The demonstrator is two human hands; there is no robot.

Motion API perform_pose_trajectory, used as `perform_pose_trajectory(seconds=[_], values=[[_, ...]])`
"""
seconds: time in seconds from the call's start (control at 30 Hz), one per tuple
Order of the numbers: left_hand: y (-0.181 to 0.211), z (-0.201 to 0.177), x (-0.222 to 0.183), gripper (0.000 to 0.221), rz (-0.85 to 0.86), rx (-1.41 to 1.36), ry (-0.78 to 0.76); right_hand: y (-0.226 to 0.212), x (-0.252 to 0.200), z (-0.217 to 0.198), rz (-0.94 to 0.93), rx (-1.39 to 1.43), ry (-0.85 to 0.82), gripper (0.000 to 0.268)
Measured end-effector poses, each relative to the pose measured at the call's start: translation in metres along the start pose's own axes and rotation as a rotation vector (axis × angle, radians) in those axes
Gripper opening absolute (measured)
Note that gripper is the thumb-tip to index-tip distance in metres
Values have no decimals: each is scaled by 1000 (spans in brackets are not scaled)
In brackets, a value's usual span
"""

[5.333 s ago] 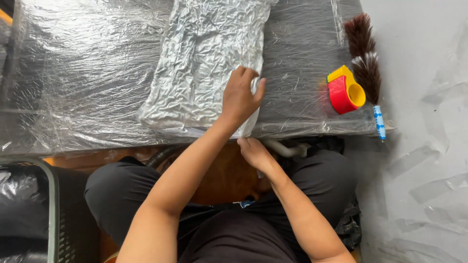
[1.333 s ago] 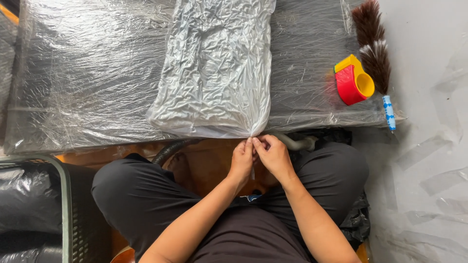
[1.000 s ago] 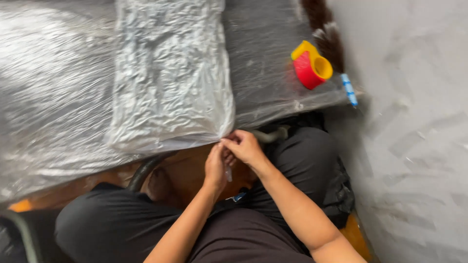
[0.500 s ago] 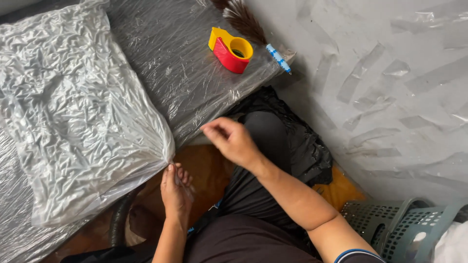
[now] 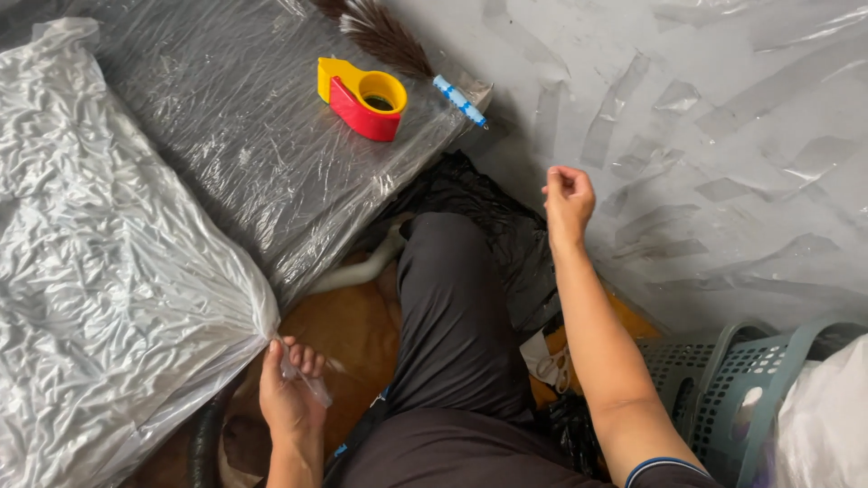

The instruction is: The person places a pillow into a plastic bag, uses a vacuum hose to remove the air, and then ties and tapes the bag shut.

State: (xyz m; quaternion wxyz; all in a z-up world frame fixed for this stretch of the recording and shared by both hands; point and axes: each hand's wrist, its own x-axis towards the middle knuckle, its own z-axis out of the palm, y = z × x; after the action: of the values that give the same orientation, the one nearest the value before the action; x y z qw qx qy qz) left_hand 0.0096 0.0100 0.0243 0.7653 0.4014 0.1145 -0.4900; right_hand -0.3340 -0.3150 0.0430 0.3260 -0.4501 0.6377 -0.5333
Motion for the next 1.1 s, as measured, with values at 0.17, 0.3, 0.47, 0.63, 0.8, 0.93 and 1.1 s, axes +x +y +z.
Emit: perform_pose_trajectory(seconds=[0.17,0.3,0.47,0.63,0.8,0.93,1.1], values=[[-1,3,2,17,0,-28,-13,8,46,-57,-79,-45,331,10],[1,4,0,18,10,35,-12,67,55,-92,143,-68,390,12],[1,3,-1,17,9,39,-22,154,52,-130,261,-144,553,12],[-1,3,-1,17,9,57,-8,174,59,-148,78,-371,579,10],[0,2,0,16,9,68,8,169,79,-141,-72,-482,524,14],[-2,-3,0,16,8,60,-23,185,99,-156,26,-94,701,15],[-2,-2,0,17,6,69,-15,113,86,-189,-433,-294,808,17]])
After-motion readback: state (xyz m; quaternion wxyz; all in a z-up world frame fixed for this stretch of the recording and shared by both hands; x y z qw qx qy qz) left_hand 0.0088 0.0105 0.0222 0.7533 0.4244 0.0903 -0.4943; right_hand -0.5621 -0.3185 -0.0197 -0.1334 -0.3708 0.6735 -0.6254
